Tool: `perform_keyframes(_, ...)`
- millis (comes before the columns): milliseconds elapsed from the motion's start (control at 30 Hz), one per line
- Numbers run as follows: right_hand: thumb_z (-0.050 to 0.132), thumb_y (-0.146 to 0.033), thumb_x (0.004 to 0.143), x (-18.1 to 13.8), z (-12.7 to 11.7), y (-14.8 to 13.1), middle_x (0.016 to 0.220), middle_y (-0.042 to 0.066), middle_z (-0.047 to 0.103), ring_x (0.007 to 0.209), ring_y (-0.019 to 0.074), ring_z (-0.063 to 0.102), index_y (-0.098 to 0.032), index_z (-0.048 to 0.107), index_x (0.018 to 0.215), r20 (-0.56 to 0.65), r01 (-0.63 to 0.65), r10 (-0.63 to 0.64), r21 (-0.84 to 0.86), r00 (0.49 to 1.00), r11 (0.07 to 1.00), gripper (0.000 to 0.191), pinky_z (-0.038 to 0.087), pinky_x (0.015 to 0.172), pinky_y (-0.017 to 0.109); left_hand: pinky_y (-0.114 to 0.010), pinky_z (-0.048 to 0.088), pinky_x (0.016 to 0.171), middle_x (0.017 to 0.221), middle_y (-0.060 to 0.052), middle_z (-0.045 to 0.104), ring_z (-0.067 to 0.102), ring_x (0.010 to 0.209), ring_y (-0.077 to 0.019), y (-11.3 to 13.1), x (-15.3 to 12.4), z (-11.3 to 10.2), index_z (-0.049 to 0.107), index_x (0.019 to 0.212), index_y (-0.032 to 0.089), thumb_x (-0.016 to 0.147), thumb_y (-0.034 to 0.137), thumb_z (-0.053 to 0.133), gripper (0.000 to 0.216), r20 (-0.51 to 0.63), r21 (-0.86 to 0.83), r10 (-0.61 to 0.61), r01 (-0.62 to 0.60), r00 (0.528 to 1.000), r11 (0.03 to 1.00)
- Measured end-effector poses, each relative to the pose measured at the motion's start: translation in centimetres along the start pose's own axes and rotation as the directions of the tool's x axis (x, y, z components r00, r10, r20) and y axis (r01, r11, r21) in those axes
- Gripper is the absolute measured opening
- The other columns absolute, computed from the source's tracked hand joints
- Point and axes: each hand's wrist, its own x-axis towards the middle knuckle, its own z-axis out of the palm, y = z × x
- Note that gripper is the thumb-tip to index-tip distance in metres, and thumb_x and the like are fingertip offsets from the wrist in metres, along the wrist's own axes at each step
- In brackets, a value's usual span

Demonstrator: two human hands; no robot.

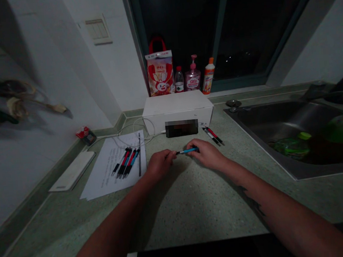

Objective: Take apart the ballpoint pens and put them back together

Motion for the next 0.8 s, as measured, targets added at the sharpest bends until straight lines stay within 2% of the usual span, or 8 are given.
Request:
perform_keyframes(267, 0.056, -0.013, 0.085, 0.3, -1.5, 1.5, 0.099, 0.010, 0.068, 0.100, 0.0271, 0.061, -0.020, 0.066, 0.095, -0.248, -0.107, 0.042, -0.251, 0.968, 0.962, 0.015, 0.044, 0.092, 0.042, -0.030, 0.044, 0.074, 0.087, -0.003, 0.074, 0.066, 0.081, -0.0190, -0.9, 0.5, -0.4, 0.068, 0.098, 0.020, 0.092, 0.029, 0.054, 0.018, -0.151, -0.040, -0.064, 0.059, 0.987, 0.997)
perform_keyframes(367, 0.055, -0.021, 0.087, 0.5, -1.7, 2.1, 0.101, 0.012, 0.069, 0.099, 0.0284, 0.063, -0.020, 0.066, 0.098, -0.370, -0.159, 0.100, -0.133, 0.924, 0.978, 0.016, 0.046, 0.091, 0.044, -0.030, 0.046, 0.077, 0.091, -0.004, 0.075, 0.067, 0.085, -0.0191, -0.9, 0.5, -0.3, 0.067, 0.101, 0.021, 0.090, 0.026, 0.057, 0.016, -0.157, -0.057, -0.093, 0.085, 0.983, 0.995)
perform_keyframes(433, 0.057, -0.030, 0.088, 0.8, -1.3, 2.4, 0.101, 0.011, 0.070, 0.095, 0.0271, 0.064, -0.021, 0.066, 0.099, -0.428, -0.165, 0.179, 0.069, 0.886, 0.984, 0.017, 0.048, 0.087, 0.043, -0.031, 0.047, 0.080, 0.094, -0.005, 0.074, 0.066, 0.089, -0.0199, -0.8, 0.4, 0.0, 0.069, 0.098, 0.021, 0.088, 0.024, 0.060, 0.013, -0.135, 0.007, -0.007, 0.008, 0.991, 1.000)
perform_keyframes(500, 0.059, -0.040, 0.087, 1.2, -0.8, 2.7, 0.095, 0.009, 0.071, 0.087, 0.0246, 0.066, -0.022, 0.065, 0.096, -0.405, -0.165, 0.294, 0.324, 0.866, 0.932, 0.021, 0.051, 0.082, 0.041, -0.032, 0.047, 0.082, 0.092, -0.005, 0.072, 0.064, 0.090, -0.0211, -0.7, 0.2, 0.4, 0.071, 0.092, 0.020, 0.085, 0.022, 0.063, 0.011, -0.059, 0.111, 0.142, -0.134, 0.988, 0.985)
perform_keyframes(567, 0.060, -0.047, 0.086, 1.5, -0.2, 2.8, 0.089, 0.008, 0.072, 0.081, 0.0224, 0.068, -0.022, 0.064, 0.096, -0.291, -0.174, 0.389, 0.560, 0.874, 0.810, 0.027, 0.053, 0.077, 0.039, -0.034, 0.047, 0.081, 0.087, -0.006, 0.069, 0.062, 0.087, -0.0215, -0.5, -0.2, 0.9, 0.073, 0.087, 0.019, 0.082, 0.020, 0.064, 0.011, 0.056, 0.183, 0.257, -0.263, 0.965, 0.947)
perform_keyframes(667, 0.062, -0.053, 0.084, 1.5, 0.4, 2.4, 0.081, 0.005, 0.071, 0.069, 0.0195, 0.067, -0.021, 0.065, 0.103, -0.150, -0.217, 0.430, 0.690, 0.890, 0.691, 0.037, 0.054, 0.067, 0.035, -0.035, 0.046, 0.080, 0.084, -0.005, 0.067, 0.061, 0.083, -0.0211, -0.1, -0.6, 1.4, 0.073, 0.084, 0.019, 0.079, 0.019, 0.066, 0.009, 0.141, 0.196, 0.308, -0.332, 0.941, 0.923)
perform_keyframes(733, 0.062, -0.050, 0.086, 1.2, 0.5, 1.7, 0.080, 0.004, 0.070, 0.065, 0.0175, 0.064, -0.020, 0.068, 0.105, -0.136, -0.214, 0.371, 0.618, 0.918, 0.756, 0.036, 0.053, 0.064, 0.033, -0.035, 0.047, 0.081, 0.087, -0.006, 0.068, 0.061, 0.084, -0.0212, 0.0, -0.7, 1.5, 0.072, 0.086, 0.019, 0.079, 0.023, 0.067, 0.010, 0.078, 0.128, 0.293, -0.301, 0.953, 0.945)
perform_keyframes(800, 0.060, -0.041, 0.089, 0.8, 0.4, 0.8, 0.089, 0.006, 0.072, 0.073, 0.0175, 0.065, -0.021, 0.073, 0.103, -0.137, -0.138, 0.223, 0.459, 0.965, 0.878, 0.028, 0.052, 0.071, 0.034, -0.034, 0.048, 0.079, 0.090, -0.007, 0.068, 0.062, 0.084, -0.0202, 0.1, -0.5, 1.5, 0.070, 0.095, 0.018, 0.081, 0.030, 0.066, 0.019, -0.045, -0.047, 0.188, -0.190, 0.981, 0.981)
